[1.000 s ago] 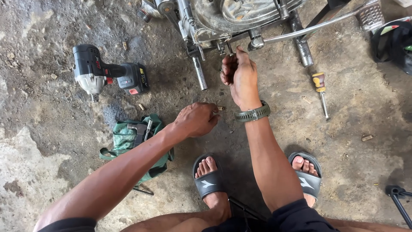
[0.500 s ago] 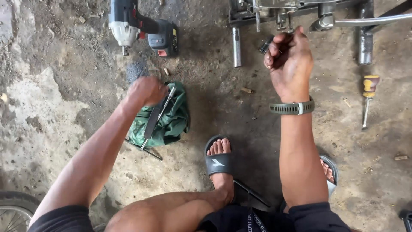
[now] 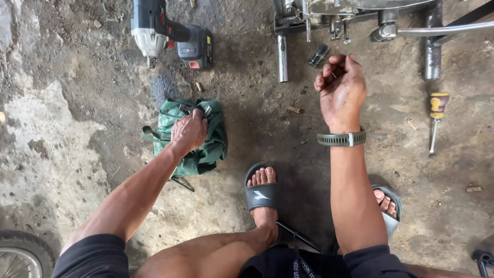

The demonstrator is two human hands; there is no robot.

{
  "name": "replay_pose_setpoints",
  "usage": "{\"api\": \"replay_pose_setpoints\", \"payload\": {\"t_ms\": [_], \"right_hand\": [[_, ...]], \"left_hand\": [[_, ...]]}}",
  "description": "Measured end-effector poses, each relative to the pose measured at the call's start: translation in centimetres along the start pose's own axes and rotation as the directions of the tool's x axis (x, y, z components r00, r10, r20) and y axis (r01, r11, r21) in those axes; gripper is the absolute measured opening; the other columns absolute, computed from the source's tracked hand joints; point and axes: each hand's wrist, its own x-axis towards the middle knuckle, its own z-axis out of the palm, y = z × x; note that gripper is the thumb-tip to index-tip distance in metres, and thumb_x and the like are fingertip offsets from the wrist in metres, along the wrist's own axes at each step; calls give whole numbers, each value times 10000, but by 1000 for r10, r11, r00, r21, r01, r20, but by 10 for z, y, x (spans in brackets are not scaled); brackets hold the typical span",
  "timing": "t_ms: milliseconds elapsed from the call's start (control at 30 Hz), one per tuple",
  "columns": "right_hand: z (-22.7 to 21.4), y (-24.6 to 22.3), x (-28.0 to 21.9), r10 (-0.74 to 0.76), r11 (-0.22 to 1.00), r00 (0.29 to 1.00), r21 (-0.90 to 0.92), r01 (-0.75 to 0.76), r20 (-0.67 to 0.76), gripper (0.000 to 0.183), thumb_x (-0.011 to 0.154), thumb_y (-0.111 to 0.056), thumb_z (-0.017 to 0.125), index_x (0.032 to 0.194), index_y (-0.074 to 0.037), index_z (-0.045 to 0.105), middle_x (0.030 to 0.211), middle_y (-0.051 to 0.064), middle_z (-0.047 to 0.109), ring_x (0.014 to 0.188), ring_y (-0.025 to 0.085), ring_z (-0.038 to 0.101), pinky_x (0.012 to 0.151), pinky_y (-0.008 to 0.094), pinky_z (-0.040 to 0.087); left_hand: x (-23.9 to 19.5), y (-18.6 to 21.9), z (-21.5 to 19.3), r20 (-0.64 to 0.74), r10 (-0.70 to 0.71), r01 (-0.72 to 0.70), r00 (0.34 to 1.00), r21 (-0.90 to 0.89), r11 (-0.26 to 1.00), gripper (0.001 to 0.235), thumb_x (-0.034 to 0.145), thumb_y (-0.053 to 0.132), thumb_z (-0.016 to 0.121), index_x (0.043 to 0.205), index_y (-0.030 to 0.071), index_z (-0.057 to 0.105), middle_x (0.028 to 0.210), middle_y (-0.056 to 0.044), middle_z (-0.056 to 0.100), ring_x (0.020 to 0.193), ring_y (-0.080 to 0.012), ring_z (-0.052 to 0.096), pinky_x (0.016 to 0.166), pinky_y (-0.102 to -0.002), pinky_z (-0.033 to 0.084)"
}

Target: The person is working on a motorcycle engine, using a wrench to tighten a bolt. They then reach into a green bag to retrieve a socket and attach it to a T-handle wrench before using it on the engine.

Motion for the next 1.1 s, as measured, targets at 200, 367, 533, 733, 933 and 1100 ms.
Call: {"api": "replay_pose_setpoints", "payload": {"t_ms": [200, 367, 533, 733, 933, 1100], "right_hand": [[0, 15, -3, 5, 997, 1000, -76, -7, -28, 300, 1012, -286, 432, 862, -119, 631, 639, 74, 523, 493, 233, 567, 472, 300, 455], [18, 45, -36, 24, 929, 991, -370, 26, 130, 228, 998, -232, 536, 878, -84, 661, 634, 94, 588, 491, 225, 627, 440, 302, 475], [22, 49, -88, 205, 662, 814, -690, 294, 544, 154, 985, -180, 652, 1008, -47, 726, 754, 151, 720, 656, 227, 721, 584, 318, 574], [14, 37, -132, 433, 656, 649, -713, 249, 625, 421, 1027, -219, 608, 1326, 71, 545, 1151, 350, 682, 1112, 466, 683, 933, 517, 545], [-29, 30, -145, 69, 264, 940, -915, 306, 334, 339, 979, -393, 627, 1152, -109, 563, 908, 113, 717, 790, 336, 750, 610, 459, 593], [-72, 3, -164, -296, 223, 929, -930, 292, 221, 452, 909, -187, 776, 1239, -35, 506, 942, 166, 617, 890, 334, 705, 703, 354, 605]], "left_hand": [[-13, -21, -12, -28, 21, -27, 999, -222, 975, 316, 1073, 342, 335, 1238, 111, 474, 976, -296, 712, 1004, -570, 664, 876, -690, 493], [-46, -7, -57, -168, 75, -128, 983, -331, 935, 312, 1089, 354, 393, 1180, 88, 529, 893, -191, 726, 944, -515, 679, 811, -639, 518], [-57, 63, -99, -307, 202, -305, 930, -337, 891, 258, 1048, 333, 552, 1121, 85, 546, 868, -207, 703, 918, -542, 647, 745, -655, 523], [-25, 163, -109, -285, 386, -466, 878, -317, 826, 309, 968, 371, 621, 1119, 119, 524, 905, -241, 705, 894, -548, 674, 776, -693, 504], [11, 254, -92, -241, 443, -504, 864, -418, 756, 357, 950, 436, 587, 1096, 117, 525, 813, -226, 720, 870, -522, 719, 785, -652, 532], [31, 296, -82, -293, 418, -508, 860, -578, 639, 378, 932, 466, 587, 1027, 101, 553, 720, -163, 718, 825, -484, 730, 684, -627, 527]]}}
